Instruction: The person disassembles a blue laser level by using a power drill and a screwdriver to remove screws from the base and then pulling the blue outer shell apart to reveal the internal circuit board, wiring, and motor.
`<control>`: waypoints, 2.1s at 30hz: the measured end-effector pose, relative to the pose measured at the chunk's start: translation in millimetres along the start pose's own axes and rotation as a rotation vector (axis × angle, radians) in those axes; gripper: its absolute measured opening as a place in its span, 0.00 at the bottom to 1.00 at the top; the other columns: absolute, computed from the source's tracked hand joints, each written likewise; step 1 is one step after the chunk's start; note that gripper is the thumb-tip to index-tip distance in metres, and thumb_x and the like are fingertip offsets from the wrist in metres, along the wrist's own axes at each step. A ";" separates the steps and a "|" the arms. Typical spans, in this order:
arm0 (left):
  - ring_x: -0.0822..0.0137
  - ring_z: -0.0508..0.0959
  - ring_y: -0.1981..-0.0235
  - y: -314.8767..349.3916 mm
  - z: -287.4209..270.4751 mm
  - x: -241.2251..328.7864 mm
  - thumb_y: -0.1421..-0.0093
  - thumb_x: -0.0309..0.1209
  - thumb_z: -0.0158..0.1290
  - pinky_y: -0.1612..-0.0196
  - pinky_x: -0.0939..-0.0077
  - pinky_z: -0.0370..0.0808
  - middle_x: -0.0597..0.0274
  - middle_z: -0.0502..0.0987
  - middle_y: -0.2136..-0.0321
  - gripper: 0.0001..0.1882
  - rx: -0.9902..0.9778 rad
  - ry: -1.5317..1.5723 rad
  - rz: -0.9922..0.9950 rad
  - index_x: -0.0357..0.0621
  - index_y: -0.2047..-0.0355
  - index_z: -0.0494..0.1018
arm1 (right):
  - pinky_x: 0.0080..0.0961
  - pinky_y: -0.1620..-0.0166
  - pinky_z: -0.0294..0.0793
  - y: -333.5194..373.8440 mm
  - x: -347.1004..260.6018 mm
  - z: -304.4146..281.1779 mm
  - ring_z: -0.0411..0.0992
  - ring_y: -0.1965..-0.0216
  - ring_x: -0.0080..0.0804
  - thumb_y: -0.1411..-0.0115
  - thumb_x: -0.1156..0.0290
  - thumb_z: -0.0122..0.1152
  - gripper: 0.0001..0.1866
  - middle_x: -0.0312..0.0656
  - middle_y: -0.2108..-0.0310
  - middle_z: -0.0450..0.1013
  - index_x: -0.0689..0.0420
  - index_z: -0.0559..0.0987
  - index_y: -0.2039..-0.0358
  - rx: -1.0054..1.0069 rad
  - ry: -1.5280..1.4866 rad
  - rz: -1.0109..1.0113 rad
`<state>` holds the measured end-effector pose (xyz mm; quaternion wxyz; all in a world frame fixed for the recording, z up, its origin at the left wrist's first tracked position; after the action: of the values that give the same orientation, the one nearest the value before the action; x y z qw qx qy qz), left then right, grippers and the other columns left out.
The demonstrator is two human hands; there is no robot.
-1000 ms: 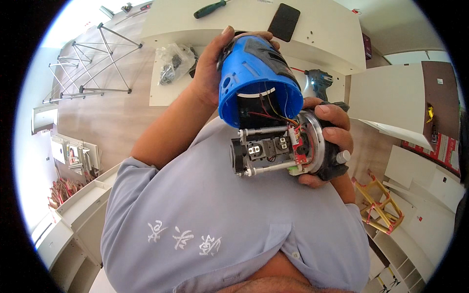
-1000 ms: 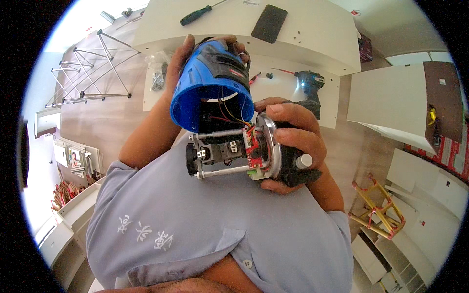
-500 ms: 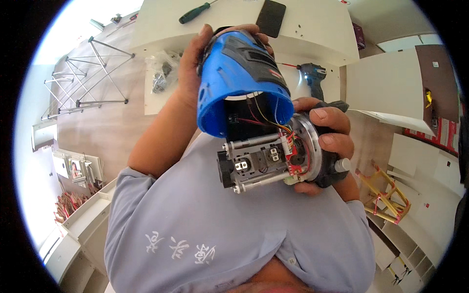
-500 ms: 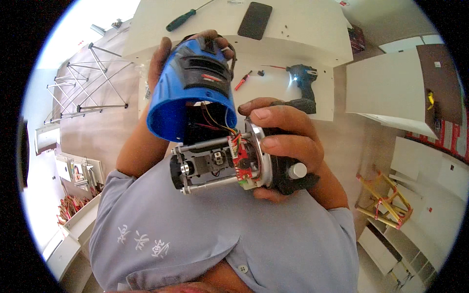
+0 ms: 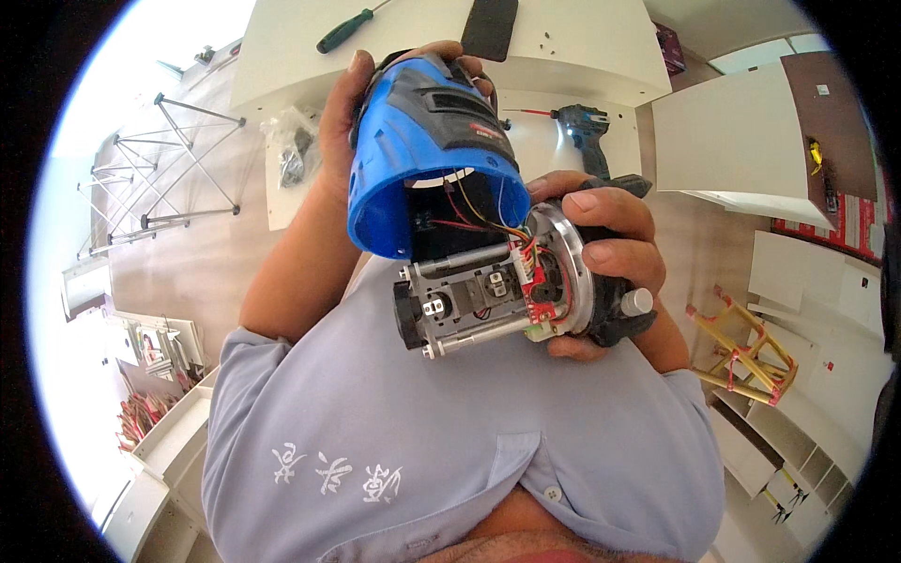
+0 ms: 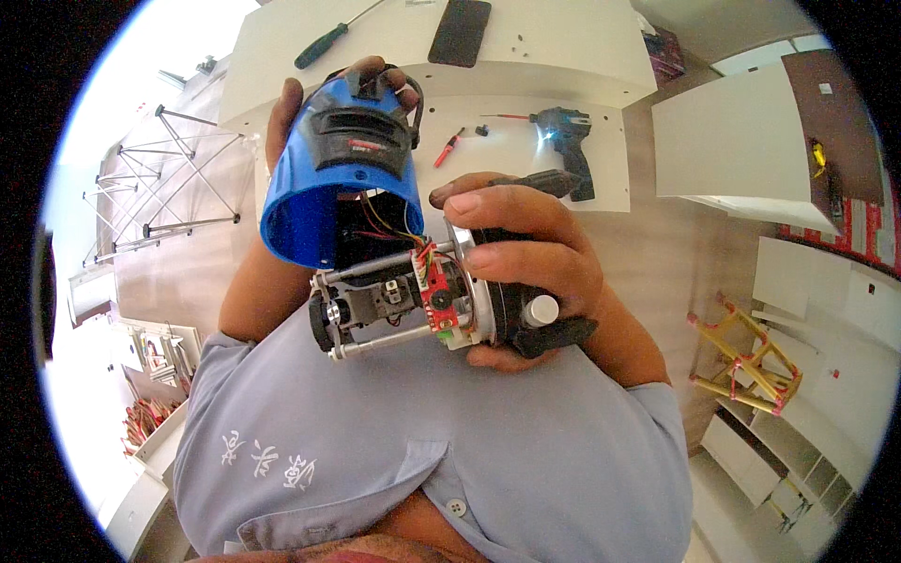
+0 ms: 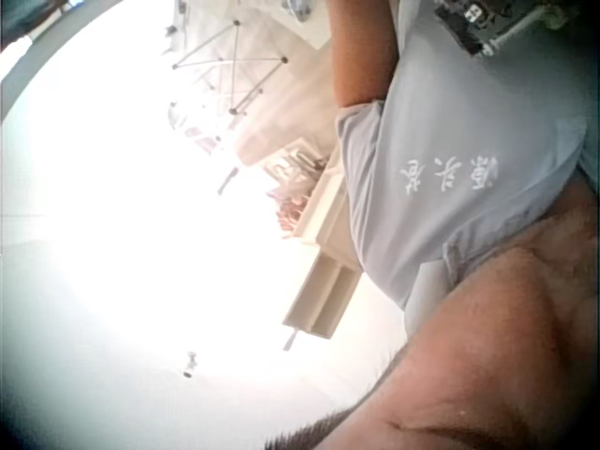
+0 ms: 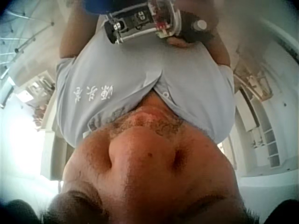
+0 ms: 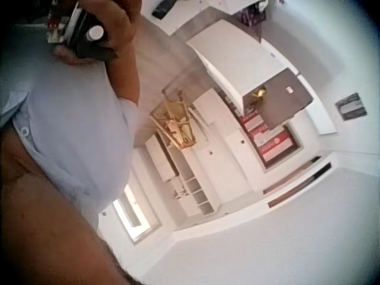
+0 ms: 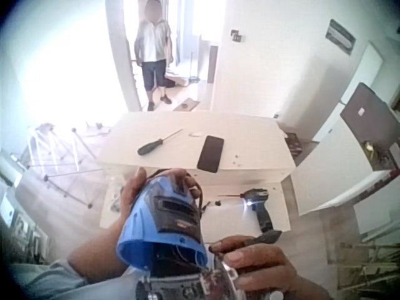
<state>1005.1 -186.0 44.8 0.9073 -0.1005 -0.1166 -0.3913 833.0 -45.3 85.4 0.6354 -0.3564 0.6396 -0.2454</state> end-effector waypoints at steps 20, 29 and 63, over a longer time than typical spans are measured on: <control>0.48 0.80 0.45 -9.7 0.7 -8.4 0.31 0.59 0.45 0.39 0.49 0.77 0.43 0.78 0.46 0.39 0.196 -0.075 -0.124 0.34 0.37 0.69 | 0.52 0.41 0.78 9.9 10.3 -14.1 0.70 0.40 0.62 0.52 0.50 0.82 0.51 0.64 0.35 0.59 0.61 0.66 0.35 0.100 -0.300 0.030; 0.47 0.78 0.41 -16.1 -25.1 -5.3 0.29 0.60 0.39 0.36 0.49 0.76 0.40 0.75 0.42 0.40 0.322 -0.224 -0.166 0.34 0.35 0.66 | 0.51 0.39 0.78 15.2 16.2 -23.2 0.67 0.36 0.63 0.54 0.51 0.82 0.55 0.62 0.32 0.55 0.54 0.63 0.30 0.154 -0.399 0.164; 0.58 0.83 0.54 -5.5 -29.7 -7.4 0.29 0.56 0.47 0.42 0.54 0.77 0.54 0.86 0.61 0.28 0.369 0.089 -0.128 0.44 0.61 0.83 | 0.59 0.36 0.74 8.6 43.1 -36.1 0.65 0.34 0.63 0.57 0.50 0.84 0.58 0.62 0.31 0.54 0.54 0.63 0.30 0.153 -0.467 0.156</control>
<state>1000.1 -192.7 14.9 0.8879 0.0924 -0.1524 -0.4242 798.7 -78.0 53.9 0.8082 -0.3037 0.4805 -0.1543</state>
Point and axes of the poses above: each hand's wrist, its own y-axis away from the middle knuckle, its own z-axis out of the palm, x = y × z, the point moved 4 cm from there along -y, towards the middle knuckle
